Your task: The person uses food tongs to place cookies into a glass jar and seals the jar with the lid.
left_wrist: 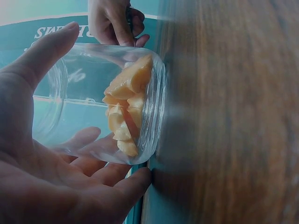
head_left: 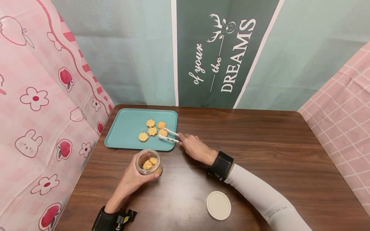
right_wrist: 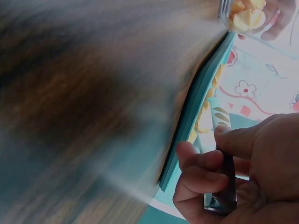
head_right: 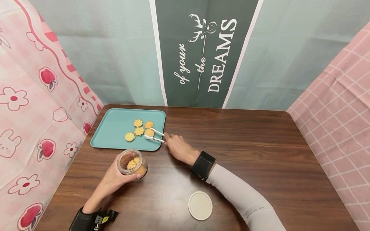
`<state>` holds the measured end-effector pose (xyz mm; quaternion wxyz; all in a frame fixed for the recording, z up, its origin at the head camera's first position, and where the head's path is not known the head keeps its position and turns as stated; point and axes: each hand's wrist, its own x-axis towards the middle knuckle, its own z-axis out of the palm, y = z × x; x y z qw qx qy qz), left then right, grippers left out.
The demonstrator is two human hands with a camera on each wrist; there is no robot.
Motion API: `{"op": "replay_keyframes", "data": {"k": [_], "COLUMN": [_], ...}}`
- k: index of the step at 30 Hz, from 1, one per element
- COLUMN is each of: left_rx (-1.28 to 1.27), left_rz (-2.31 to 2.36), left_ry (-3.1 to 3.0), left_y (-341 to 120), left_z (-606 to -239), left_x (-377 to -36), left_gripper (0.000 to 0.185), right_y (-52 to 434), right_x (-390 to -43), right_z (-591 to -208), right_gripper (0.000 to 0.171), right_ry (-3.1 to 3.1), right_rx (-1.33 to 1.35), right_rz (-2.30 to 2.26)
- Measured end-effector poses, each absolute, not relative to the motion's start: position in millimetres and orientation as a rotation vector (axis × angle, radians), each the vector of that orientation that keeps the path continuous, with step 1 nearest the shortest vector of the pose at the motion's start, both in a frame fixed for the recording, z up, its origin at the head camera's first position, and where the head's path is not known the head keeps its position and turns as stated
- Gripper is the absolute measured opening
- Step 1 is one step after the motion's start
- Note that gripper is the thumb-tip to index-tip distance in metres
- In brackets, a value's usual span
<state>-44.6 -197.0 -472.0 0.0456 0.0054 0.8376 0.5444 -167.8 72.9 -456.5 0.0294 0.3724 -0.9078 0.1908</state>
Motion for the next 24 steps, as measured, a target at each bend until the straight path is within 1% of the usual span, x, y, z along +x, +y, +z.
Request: {"op": "replay_keyframes", "data": {"k": [5, 14, 24], "left_rx": [0.02, 0.013, 0.009], "left_rz": [1.681, 1.688, 1.685], "left_ry": [2.546, 2.541, 2.54], "left_y": [-197, -197, -197], "left_z": [-472, -471, -471], "left_x": [-45, -44, -44], "left_gripper": [0.099, 0.1, 0.099], "right_y": [77, 82, 84], "right_x": [-167, -165, -160], "right_z": [-456, -450, -442], "right_gripper": [0.024, 0.033, 0.036], "right_ry": [-2.792, -2.784, -2.719], "right_rx": [1.145, 1.127, 1.14], "right_rz": [0.597, 0.567, 0.534]}}
